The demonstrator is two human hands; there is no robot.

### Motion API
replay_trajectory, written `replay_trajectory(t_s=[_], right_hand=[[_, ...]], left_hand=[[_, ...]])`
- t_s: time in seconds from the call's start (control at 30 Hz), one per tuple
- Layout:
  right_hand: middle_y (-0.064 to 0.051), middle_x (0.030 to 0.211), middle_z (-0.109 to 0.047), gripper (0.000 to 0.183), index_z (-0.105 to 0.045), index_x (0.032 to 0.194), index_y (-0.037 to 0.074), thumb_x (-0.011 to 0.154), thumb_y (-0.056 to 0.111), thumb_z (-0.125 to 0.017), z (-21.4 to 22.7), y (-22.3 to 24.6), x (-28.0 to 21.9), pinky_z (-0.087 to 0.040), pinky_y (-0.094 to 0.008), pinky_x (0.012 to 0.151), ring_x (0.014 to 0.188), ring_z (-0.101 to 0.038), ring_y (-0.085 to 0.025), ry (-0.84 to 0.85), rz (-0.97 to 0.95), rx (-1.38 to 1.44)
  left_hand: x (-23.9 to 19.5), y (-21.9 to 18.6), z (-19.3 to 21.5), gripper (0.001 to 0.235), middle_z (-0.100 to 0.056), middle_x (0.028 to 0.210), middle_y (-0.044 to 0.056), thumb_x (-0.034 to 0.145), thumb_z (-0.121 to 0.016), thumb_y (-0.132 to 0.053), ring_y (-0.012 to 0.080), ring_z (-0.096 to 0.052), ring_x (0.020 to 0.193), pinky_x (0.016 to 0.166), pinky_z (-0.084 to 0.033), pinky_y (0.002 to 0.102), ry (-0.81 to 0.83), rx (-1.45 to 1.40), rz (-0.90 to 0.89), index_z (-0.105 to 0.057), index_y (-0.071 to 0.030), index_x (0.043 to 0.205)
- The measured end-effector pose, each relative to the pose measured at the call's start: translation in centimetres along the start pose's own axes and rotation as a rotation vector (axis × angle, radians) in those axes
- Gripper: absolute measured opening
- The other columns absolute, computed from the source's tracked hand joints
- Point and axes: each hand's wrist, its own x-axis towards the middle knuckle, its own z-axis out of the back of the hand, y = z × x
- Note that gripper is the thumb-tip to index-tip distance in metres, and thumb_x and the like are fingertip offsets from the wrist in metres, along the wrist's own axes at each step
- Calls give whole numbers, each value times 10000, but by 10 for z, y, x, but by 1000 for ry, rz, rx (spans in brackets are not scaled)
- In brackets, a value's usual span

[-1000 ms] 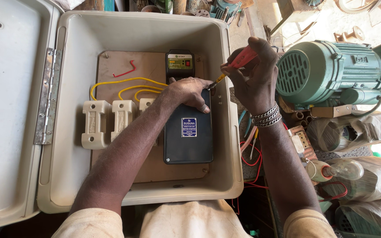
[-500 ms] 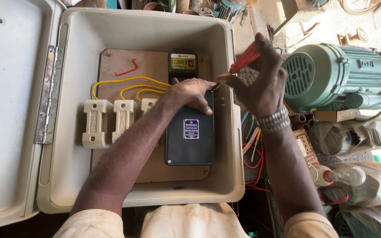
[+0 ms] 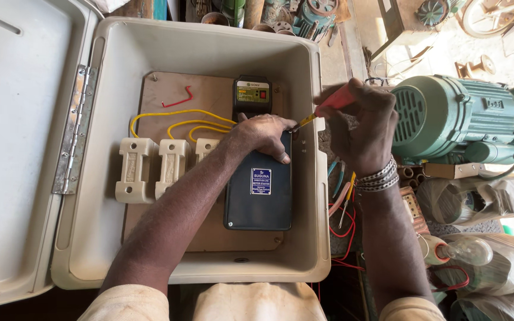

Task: The person connects colored wires to terminals inside a motor starter and a solar charge controller mounted in a plastic enclosure. They use a screwdriver to tighten connections, then place the cover over the starter and close the enclosure lid.

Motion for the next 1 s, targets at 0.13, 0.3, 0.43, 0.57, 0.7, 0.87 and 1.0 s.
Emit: replay_trajectory(t_s=[0.13, 0.3, 0.43, 0.57, 0.7, 0.87, 1.0], right_hand=[[-245, 1050, -693, 586, -422, 1267, -5, 909, 185, -846, 0, 9, 5, -613, -410, 735, 873, -751, -320, -48, 92, -353], [-140, 1038, -717, 470, -420, 1299, 28, 1020, 102, -791, -3, 12, 9, -605, -360, 715, 862, -767, -257, -7, 33, -123], [-191, 1104, -684, 438, -409, 1283, -1, 1013, 65, -747, -7, 12, 5, -606, -388, 764, 924, -751, -274, -21, 30, -115], [-143, 951, -670, 462, -469, 1252, 12, 997, 71, -850, -10, 12, 2, -595, -390, 739, 865, -736, -266, -144, 17, -251], [-176, 1038, -670, 496, -436, 1300, -29, 974, 92, -790, -12, 11, 1, -588, -385, 774, 919, -724, -301, -67, 19, -193], [-215, 1063, -688, 553, -459, 1323, 9, 970, 113, -873, -10, 7, -2, -623, -346, 743, 877, -777, -270, -123, -62, -296], [-189, 1107, -689, 507, -387, 1359, -5, 1032, 46, -770, -3, 8, 1, -617, -342, 786, 956, -764, -266, -21, 1, -213]], left_hand=[[-13, -11, 5, 1069, -547, 1493, 55, 624, -929, -412, 316, -451, 1431, 1163, -150, 791, 4, 6, 80, -409, -233, 1541], [-19, -21, 9, 836, -700, 1323, 98, 646, -907, -418, 327, -602, 1323, 1236, -125, 742, 27, 20, 205, -623, -201, 1402], [-19, -21, 9, 826, -706, 1272, 109, 636, -930, -390, 334, -597, 1296, 1224, -88, 743, -1, -16, 198, -616, -192, 1374], [-17, -20, 9, 772, -730, 1255, 122, 642, -919, -382, 336, -614, 1292, 1228, -68, 757, 18, -28, 200, -658, -169, 1337], [-18, -21, 10, 801, -693, 1273, 128, 646, -932, -374, 354, -572, 1314, 1199, -76, 773, 1, -27, 182, -628, -163, 1357], [-18, -21, 9, 786, -724, 1256, 130, 637, -923, -373, 341, -620, 1291, 1238, -73, 737, 27, -38, 206, -655, -160, 1344], [-18, -23, 13, 834, -704, 1267, 147, 627, -948, -371, 357, -588, 1305, 1234, -72, 719, 0, -38, 196, -628, -155, 1366]])
